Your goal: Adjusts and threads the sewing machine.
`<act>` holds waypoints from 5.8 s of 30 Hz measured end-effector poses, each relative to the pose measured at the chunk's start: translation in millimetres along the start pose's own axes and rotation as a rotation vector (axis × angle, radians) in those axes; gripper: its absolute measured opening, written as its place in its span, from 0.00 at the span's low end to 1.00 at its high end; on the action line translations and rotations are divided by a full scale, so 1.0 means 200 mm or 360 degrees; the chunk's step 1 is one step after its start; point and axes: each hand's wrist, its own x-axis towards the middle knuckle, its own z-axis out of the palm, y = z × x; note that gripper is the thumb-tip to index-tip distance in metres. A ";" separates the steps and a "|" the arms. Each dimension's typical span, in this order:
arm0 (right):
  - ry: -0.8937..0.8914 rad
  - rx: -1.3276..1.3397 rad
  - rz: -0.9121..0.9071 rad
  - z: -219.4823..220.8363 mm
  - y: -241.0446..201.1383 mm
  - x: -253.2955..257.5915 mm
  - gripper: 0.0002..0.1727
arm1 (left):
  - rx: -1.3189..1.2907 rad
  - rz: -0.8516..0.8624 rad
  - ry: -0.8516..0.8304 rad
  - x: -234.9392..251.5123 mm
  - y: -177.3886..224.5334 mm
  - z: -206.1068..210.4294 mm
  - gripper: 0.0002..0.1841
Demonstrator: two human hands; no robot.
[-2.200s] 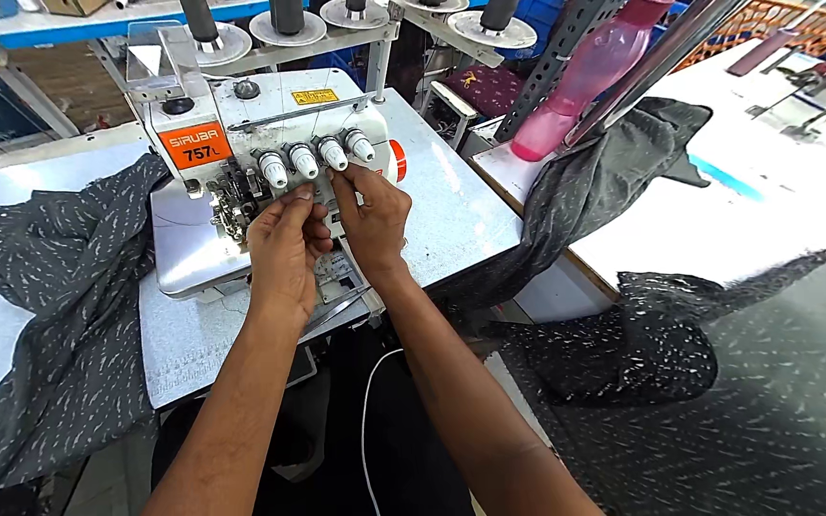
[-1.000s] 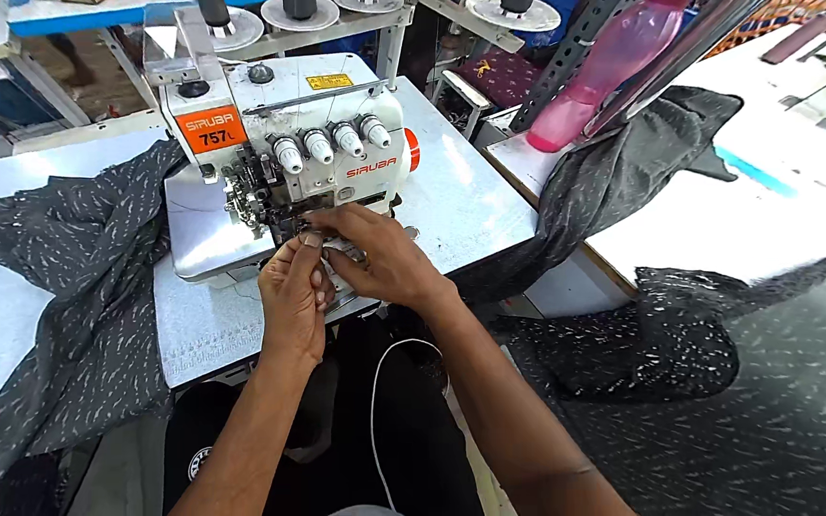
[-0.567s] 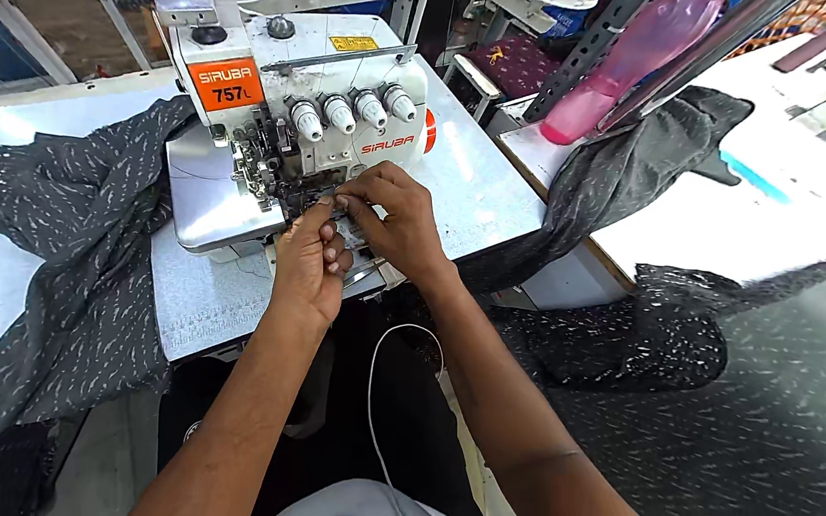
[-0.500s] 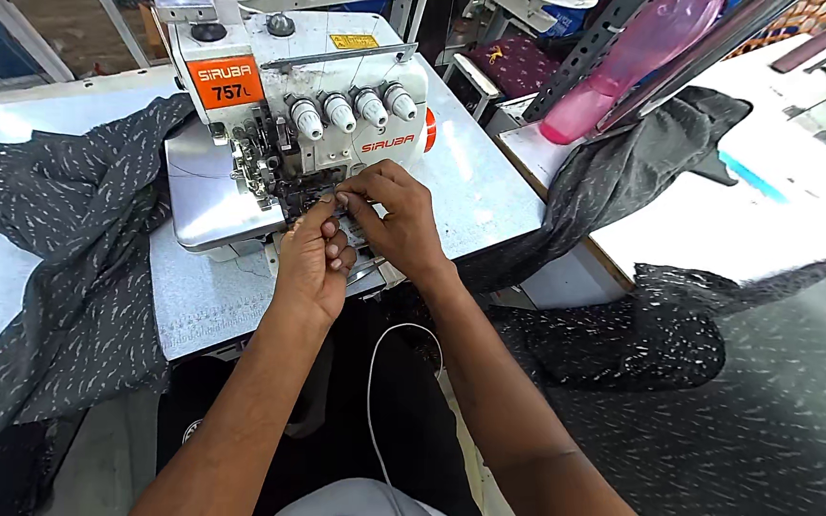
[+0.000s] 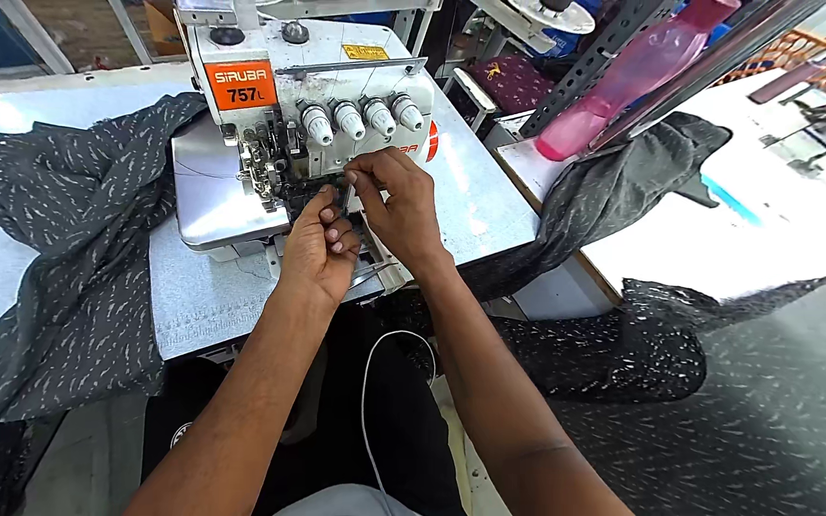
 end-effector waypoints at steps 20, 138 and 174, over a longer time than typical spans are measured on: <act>0.0205 -0.0731 -0.0086 0.07 -0.06 0.06 0.09 | 0.0657 0.0298 0.0243 -0.40 0.17 -0.46 0.10; -0.0097 -0.0842 -0.0048 0.07 -0.09 0.10 0.10 | 0.1739 0.1323 0.0315 -0.46 0.69 -0.86 0.04; -0.0172 -0.0359 0.0068 -0.01 -0.02 0.10 0.10 | -0.0026 0.0103 0.0166 0.17 -0.13 0.06 0.12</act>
